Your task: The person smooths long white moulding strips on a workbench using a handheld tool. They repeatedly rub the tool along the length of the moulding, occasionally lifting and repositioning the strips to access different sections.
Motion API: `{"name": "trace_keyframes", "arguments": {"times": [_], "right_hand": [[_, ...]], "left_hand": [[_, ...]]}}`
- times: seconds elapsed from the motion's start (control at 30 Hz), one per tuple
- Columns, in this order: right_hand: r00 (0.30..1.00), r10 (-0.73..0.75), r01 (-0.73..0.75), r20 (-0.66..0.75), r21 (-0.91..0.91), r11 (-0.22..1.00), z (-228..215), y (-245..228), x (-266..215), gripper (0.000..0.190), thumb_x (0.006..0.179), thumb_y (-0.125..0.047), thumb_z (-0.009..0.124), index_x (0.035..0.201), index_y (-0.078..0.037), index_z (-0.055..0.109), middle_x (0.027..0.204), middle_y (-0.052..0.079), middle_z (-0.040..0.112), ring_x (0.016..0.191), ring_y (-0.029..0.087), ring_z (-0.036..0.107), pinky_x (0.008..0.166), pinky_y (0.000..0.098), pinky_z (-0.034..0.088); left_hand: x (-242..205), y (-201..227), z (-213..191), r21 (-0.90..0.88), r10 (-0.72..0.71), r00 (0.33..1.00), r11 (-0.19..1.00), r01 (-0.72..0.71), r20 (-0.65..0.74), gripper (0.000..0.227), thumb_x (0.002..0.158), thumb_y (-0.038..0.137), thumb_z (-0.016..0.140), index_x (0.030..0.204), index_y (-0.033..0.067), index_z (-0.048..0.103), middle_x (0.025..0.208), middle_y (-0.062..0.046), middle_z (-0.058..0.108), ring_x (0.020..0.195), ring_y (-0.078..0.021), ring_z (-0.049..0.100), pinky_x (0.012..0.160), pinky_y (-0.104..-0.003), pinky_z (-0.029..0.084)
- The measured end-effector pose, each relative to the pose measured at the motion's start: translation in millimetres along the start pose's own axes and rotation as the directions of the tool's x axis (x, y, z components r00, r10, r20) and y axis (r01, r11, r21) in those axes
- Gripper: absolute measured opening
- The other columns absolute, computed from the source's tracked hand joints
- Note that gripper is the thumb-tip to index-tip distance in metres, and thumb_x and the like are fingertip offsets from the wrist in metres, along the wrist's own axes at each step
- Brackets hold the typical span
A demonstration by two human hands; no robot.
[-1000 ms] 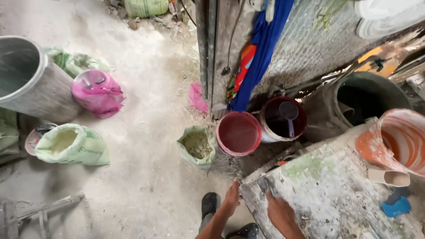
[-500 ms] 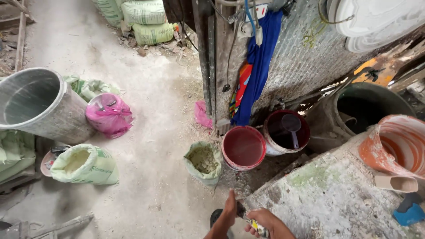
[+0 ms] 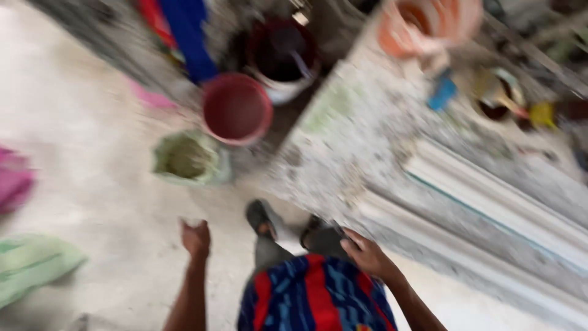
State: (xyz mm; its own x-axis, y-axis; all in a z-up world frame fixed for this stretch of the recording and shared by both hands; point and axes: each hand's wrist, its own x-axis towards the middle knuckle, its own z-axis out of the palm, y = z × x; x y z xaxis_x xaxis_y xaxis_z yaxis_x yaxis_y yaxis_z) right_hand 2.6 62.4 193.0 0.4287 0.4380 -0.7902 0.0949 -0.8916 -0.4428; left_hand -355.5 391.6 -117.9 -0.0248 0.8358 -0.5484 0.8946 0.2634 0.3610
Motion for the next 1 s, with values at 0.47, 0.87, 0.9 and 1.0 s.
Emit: {"name": "trace_keyframes", "arguments": {"times": [0.47,0.87,0.9,1.0], "right_hand": [[0.991,-0.131,0.133,0.019,-0.165,0.977,-83.7,163.2,-30.6,0.071,0.101,-0.063,0.041,0.157,-0.02,0.04,0.141,0.02,0.061,0.119,0.039,0.065,0.096,0.0514,0.051],[0.989,-0.145,0.116,-0.031,-0.441,0.89,-138.6,173.6,-15.0,0.059,0.097,-0.05,0.055,0.148,-0.02,0.056,0.109,0.019,0.074,0.096,0.037,0.071,0.082,0.0497,0.057],[0.989,-0.146,0.12,-0.024,-0.443,0.888,-141.3,176.3,-13.2,0.059,0.097,-0.05,0.055,0.148,-0.02,0.056,0.109,0.019,0.074,0.096,0.037,0.071,0.082,0.0497,0.057],[0.996,-0.089,0.082,0.013,-0.528,0.845,-146.4,179.7,-10.8,0.059,0.098,-0.052,0.053,0.15,-0.024,0.05,0.099,0.018,0.071,0.087,0.034,0.071,0.078,0.05,0.057]], "left_hand": [[-186.6,246.4,7.2,-0.447,0.229,0.973,0.866,-0.222,-0.04,0.095,0.086,0.038,0.082,0.159,0.0019,0.033,0.167,-0.032,0.009,0.156,-0.0462,0.011,0.124,-0.048,0.02],[-233.4,328.1,92.1,0.015,0.275,0.915,0.956,-0.292,0.295,0.133,0.084,0.083,0.06,0.164,0.0113,-0.018,0.17,-0.021,-0.026,0.153,-0.0447,-0.03,0.121,-0.07,-0.011],[-234.8,332.1,87.9,0.016,0.268,0.918,0.959,-0.285,0.294,0.133,0.084,0.083,0.06,0.164,0.0113,-0.018,0.17,-0.021,-0.026,0.153,-0.0447,-0.03,0.121,-0.07,-0.011],[-237.4,341.2,76.6,0.08,0.245,0.892,0.952,-0.296,0.381,0.136,0.077,0.089,0.054,0.163,0.0157,-0.021,0.167,-0.019,-0.034,0.149,-0.0431,-0.037,0.118,-0.07,-0.015]]}}
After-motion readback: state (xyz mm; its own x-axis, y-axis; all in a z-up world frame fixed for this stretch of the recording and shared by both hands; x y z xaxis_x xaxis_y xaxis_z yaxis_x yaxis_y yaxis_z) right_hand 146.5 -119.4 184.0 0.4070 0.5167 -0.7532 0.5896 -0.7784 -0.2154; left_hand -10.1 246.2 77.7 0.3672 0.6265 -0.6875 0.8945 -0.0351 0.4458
